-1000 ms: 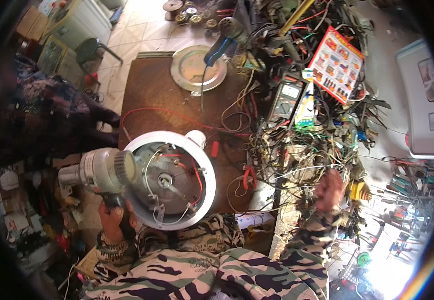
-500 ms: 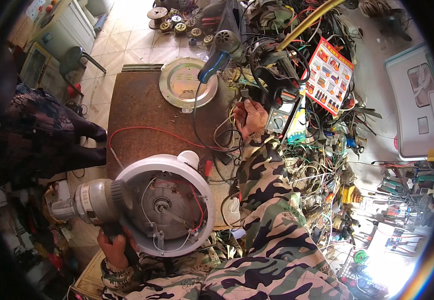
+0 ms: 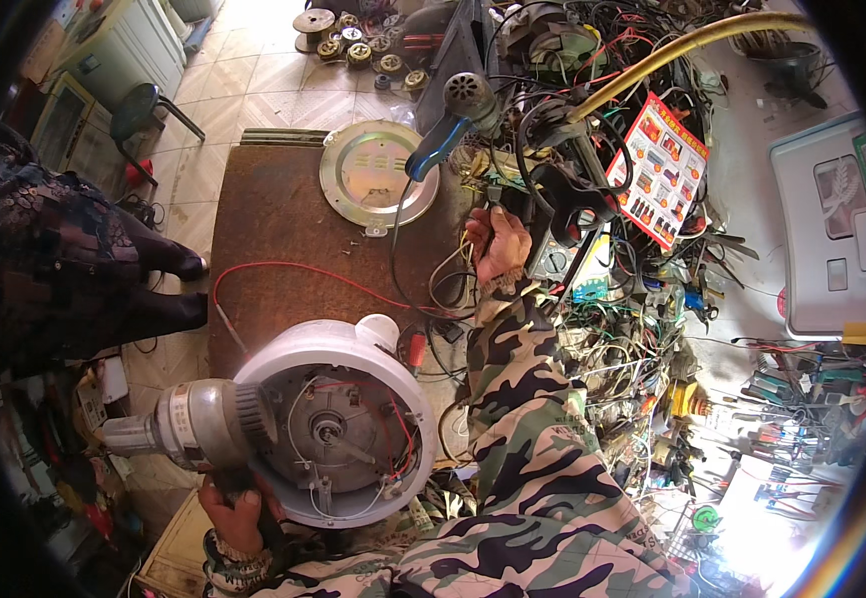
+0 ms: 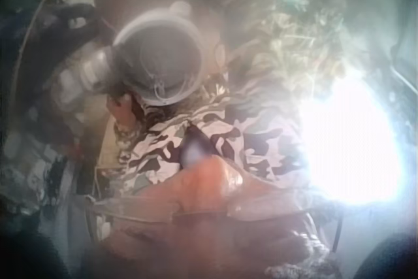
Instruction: The person uses a heat gun to apply heat to the interior of a white circular electronic housing, then uses multimeter probes to test internal wires and components. The person manipulates wires and holds the housing while performing these actions.
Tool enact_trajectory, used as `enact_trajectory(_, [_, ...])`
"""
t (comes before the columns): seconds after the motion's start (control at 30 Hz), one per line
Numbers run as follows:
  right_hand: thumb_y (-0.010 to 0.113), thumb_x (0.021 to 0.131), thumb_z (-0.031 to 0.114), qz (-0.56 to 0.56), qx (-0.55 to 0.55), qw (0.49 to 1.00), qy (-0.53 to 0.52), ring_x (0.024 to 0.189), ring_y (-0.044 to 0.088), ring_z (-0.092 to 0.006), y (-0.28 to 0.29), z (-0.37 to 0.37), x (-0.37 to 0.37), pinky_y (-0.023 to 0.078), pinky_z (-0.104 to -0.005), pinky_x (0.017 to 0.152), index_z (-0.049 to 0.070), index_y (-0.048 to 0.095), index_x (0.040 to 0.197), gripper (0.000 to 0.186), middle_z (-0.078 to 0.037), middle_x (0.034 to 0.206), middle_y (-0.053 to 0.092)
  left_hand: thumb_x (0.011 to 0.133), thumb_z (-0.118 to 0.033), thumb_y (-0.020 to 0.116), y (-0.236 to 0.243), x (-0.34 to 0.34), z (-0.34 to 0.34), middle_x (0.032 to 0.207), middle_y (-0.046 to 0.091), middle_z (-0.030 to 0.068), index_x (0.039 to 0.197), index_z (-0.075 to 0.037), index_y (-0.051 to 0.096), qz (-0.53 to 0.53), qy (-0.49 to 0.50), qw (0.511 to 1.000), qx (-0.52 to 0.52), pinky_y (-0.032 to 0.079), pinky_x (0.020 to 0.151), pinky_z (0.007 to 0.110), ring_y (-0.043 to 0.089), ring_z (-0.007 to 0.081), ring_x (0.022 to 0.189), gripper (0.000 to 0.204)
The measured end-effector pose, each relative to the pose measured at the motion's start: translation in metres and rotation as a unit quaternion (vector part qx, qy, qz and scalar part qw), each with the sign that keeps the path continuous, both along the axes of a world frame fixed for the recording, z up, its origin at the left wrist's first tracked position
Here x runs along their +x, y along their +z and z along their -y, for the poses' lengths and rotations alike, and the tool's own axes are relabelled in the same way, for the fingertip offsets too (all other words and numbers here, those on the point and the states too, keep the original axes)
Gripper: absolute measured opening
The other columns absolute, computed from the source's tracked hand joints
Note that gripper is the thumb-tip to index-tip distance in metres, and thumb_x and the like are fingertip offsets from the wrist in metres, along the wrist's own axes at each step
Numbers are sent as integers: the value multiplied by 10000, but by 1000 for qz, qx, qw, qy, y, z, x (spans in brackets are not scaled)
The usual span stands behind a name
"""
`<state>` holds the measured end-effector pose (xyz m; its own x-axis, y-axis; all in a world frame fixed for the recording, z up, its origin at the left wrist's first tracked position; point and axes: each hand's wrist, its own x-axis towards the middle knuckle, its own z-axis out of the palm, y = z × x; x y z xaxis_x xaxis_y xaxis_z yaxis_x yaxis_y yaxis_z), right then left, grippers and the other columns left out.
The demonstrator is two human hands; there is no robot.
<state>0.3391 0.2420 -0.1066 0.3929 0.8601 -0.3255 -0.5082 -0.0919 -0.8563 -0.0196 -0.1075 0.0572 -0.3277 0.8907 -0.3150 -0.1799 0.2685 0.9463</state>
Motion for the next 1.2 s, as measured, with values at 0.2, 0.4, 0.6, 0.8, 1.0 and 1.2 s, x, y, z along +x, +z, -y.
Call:
enact_trajectory(0.2, [615, 1032, 150, 74, 1, 997, 28, 716, 730, -254, 2, -17, 5, 601, -335, 600, -54, 662, 1038, 209, -173, 938, 754, 929, -253, 749, -4, -5, 9, 759, 642, 129, 1175, 54, 527, 23, -14, 999, -36, 516, 485, 335, 630, 202, 551, 452])
enact_trajectory(0.4, [602, 1052, 138, 50, -49, 997, 11, 801, 759, -254, 5, -28, 9, 647, -358, 673, -46, 642, 1146, 210, -166, 1011, 765, 930, -211, 750, 8, -1, 3, 791, 647, 145, 1123, 70, 549, 60, -7, 997, -39, 539, 520, 342, 643, 216, 573, 395])
enact_trajectory(0.6, [581, 1083, 212, 69, -76, 989, 103, 867, 737, -293, 25, -31, 29, 629, -430, 769, -54, 620, 1189, 289, -196, 1053, 731, 944, -253, 738, 4, 0, -3, 833, 639, 151, 1103, 75, 550, 48, -18, 998, -27, 553, 546, 346, 652, 230, 595, 410])
enact_trajectory(0.8, [662, 1026, 256, 462, -33, 879, 111, 879, 706, -180, 82, 74, 20, 578, -334, 794, -66, 676, 1147, 344, -97, 998, 755, 979, -338, 698, -1, 1, -2, 879, 651, 161, 1132, 59, 544, 91, 16, 996, 1, 559, 558, 354, 649, 223, 608, 453])
enact_trajectory(1.0, [628, 1067, 324, 309, 12, 904, 295, 890, 663, -155, 196, 296, -67, 529, -309, 808, -11, 712, 1089, 346, -86, 960, 729, 1077, -301, 558, -6, 8, 4, 1047, 693, 174, 1400, 46, 520, 105, -92, 983, 116, 563, 593, 357, 667, 221, 698, 475])
enact_trajectory(1.2, [662, 955, 604, 170, 54, 924, 339, 1103, 663, -273, 220, 385, -105, 508, -403, 994, -70, 539, 1404, 820, -183, 1179, 689, 993, -207, 716, 45, 61, -26, 1181, 707, 118, 1281, -27, 653, 125, -371, 904, 174, 529, 962, 410, 683, 284, 1074, 345])
